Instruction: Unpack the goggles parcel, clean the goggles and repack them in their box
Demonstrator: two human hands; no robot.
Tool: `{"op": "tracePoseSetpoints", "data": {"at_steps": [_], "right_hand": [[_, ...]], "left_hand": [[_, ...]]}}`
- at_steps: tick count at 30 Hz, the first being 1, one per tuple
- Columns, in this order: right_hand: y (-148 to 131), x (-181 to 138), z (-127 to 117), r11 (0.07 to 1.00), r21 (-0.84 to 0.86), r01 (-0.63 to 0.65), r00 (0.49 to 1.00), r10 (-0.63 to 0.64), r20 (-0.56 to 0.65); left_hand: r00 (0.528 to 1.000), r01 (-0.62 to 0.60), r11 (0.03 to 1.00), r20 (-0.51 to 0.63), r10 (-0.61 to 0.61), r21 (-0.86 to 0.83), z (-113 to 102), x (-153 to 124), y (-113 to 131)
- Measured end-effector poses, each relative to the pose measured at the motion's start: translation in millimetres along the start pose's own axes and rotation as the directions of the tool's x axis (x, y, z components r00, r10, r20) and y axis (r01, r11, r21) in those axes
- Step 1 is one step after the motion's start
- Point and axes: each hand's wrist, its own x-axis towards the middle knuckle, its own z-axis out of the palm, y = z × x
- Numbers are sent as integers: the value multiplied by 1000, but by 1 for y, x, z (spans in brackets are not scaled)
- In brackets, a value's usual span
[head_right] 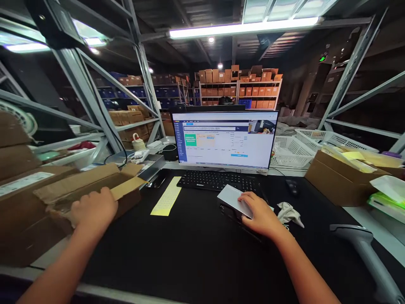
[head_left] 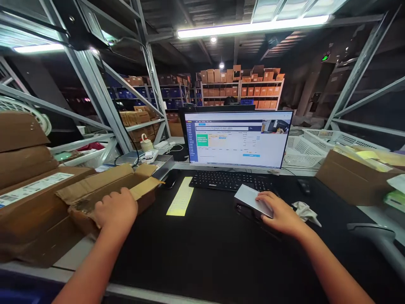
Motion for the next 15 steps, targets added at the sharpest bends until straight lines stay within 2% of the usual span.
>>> {"op": "tracePoseSetpoints", "data": {"at_steps": [3,5,7,9,12,13,15], "right_hand": [[-3,-2,-3,1000,0,-21,1000,21,4],[-5,-2,-5,999,-13,-45,999,45,11],[-7,0,-5,997,-42,-65,998,66,18],[-12,4,-5,985,-123,-118,992,123,35],[-19,13,-5,931,-289,-225,963,257,78],[-20,15,-6,919,-312,-241,956,280,85],[-22,17,-8,935,-277,-220,966,249,73]], "left_hand": [[998,18,991,-60,-26,-134,19,8,-2],[990,-24,978,-144,-6,-206,24,9,-1],[961,-130,959,-272,59,-253,22,7,6],[889,-316,907,-419,181,-278,17,-1,22],[753,-611,713,-530,390,-343,20,-23,61],[729,-666,633,-525,440,-394,25,-31,76],[728,-684,507,-460,508,-524,40,-47,103]]}}
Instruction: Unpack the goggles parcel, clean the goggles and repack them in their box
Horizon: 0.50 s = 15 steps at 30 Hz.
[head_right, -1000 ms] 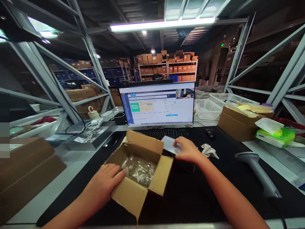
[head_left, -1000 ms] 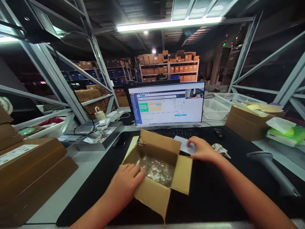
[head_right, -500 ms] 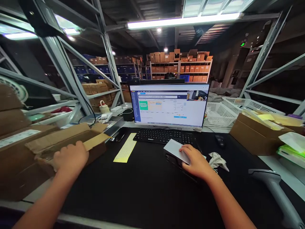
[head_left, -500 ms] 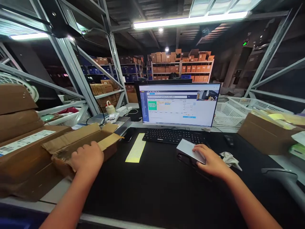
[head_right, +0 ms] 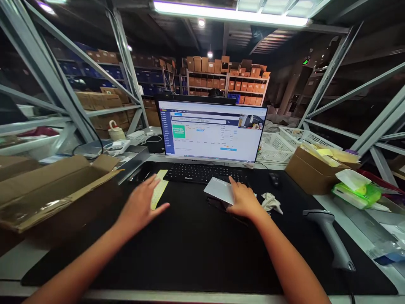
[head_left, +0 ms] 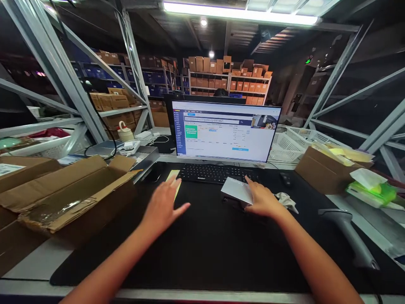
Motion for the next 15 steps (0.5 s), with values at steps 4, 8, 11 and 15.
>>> {"op": "tracePoseSetpoints", "data": {"at_steps": [4,8,11,15], "right_hand": [[-3,-14,-2,954,235,187,968,-139,-207],[-26,-32,4,816,441,373,907,-222,-357],[-51,-32,15,731,421,537,825,-351,-443],[-58,-18,37,779,364,510,813,-300,-499]], "left_hand": [[970,102,920,244,-7,-378,45,-3,18],[932,8,752,278,233,-659,53,9,39],[940,-259,639,-36,340,-724,51,10,57],[977,-206,634,-189,95,-746,50,0,53]]}}
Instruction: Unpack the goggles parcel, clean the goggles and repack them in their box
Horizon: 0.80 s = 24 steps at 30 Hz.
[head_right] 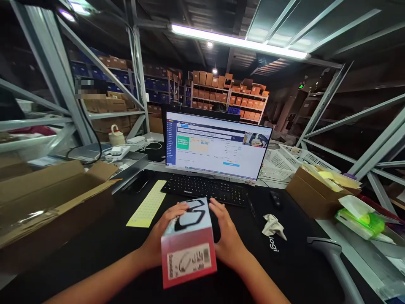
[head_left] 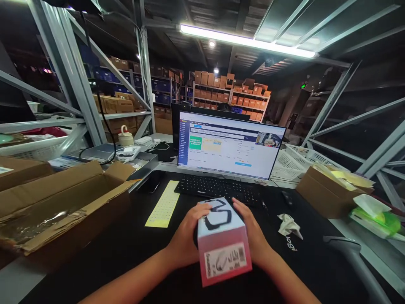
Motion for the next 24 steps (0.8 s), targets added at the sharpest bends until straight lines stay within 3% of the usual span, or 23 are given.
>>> {"op": "tracePoseSetpoints", "data": {"at_steps": [3,6,9,11,14,16,18,20,24], "right_hand": [[24,-8,8,963,107,-247,969,246,28],[41,-18,16,837,407,-366,931,334,151],[37,-23,23,712,594,-374,927,293,232],[26,-24,24,725,567,-392,920,302,249],[12,-24,16,788,473,-394,916,377,136],[8,-22,8,844,390,-368,912,408,-23],[6,-21,0,924,225,-308,924,347,-161],[4,-20,-4,985,40,-167,957,171,-232],[0,-21,-1,976,-105,193,968,-207,-144]], "left_hand": [[934,349,925,-15,-356,-152,-18,-9,-11],[848,524,807,84,-523,-272,-28,-20,-15],[773,600,682,86,-628,-419,-17,-33,-8],[741,603,585,111,-662,-542,-7,-38,-1],[679,636,417,215,-702,-650,-5,-28,4],[675,627,404,205,-709,-667,-17,-10,2],[726,584,447,190,-661,-678,-35,7,-6],[749,617,496,263,-608,-611,-51,18,-16],[683,730,573,354,-639,-373,-65,18,-29]]}}
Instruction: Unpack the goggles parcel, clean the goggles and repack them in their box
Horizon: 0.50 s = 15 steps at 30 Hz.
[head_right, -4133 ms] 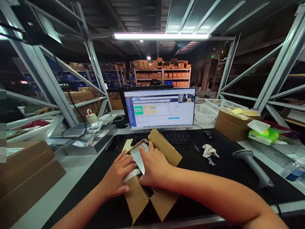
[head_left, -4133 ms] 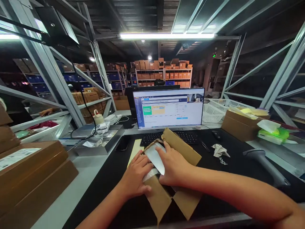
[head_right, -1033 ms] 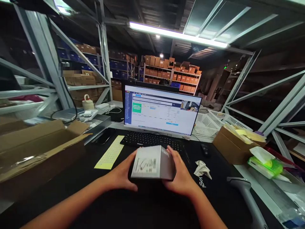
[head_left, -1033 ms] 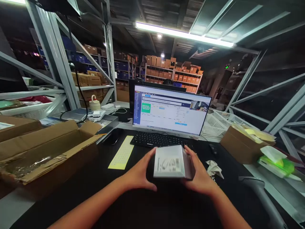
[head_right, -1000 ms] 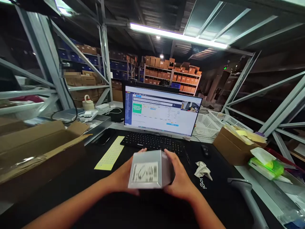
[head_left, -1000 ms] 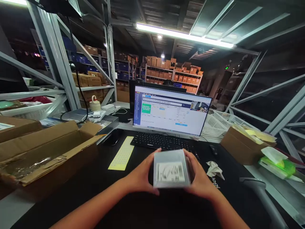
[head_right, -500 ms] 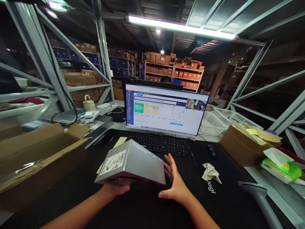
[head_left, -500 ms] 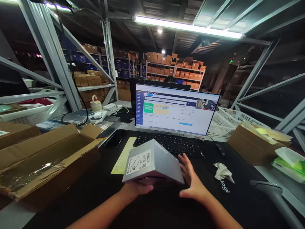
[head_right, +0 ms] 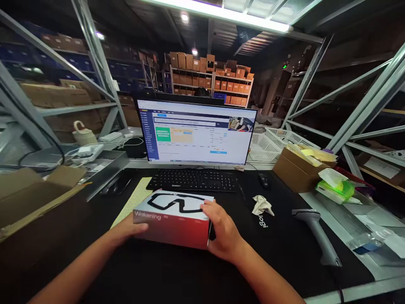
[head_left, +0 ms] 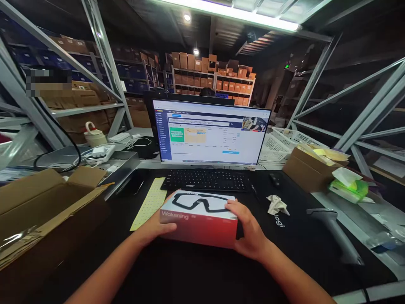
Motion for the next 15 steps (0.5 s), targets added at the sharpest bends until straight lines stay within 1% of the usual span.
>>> {"op": "tracePoseSetpoints", "data": {"at_steps": [1,2,3,4,6,7,10,12,13,15], "right_hand": [[-1,0,1,999,11,34,999,-34,12],[-2,-1,2,999,28,25,1000,-25,8],[-2,0,2,998,49,-26,1000,26,-11],[-2,0,0,992,71,-106,993,109,-36],[0,4,-5,961,105,-256,963,263,-61],[0,6,-9,949,115,-294,952,301,-55],[1,10,-19,941,161,-299,953,303,-3],[-1,10,-23,917,244,-316,948,317,35],[-1,10,-23,894,300,-333,942,331,59],[-2,8,-23,829,422,-367,929,351,119]], "left_hand": [[1000,26,1000,-6,-26,16,0,-1,-2],[998,49,999,-29,-49,-3,2,-1,-4],[995,73,996,-69,-76,-56,4,-1,-5],[986,95,987,-121,-111,-132,7,-2,-7],[950,151,945,-222,-220,-290,12,-1,-10],[925,177,921,-260,-276,-347,13,-1,-11],[864,200,873,-340,-371,-445,12,-2,-16],[856,184,876,-365,-365,-445,9,-4,-18],[865,173,890,-367,-342,-421,7,-5,-18],[898,140,935,-355,-258,-326,6,-7,-17]]}}
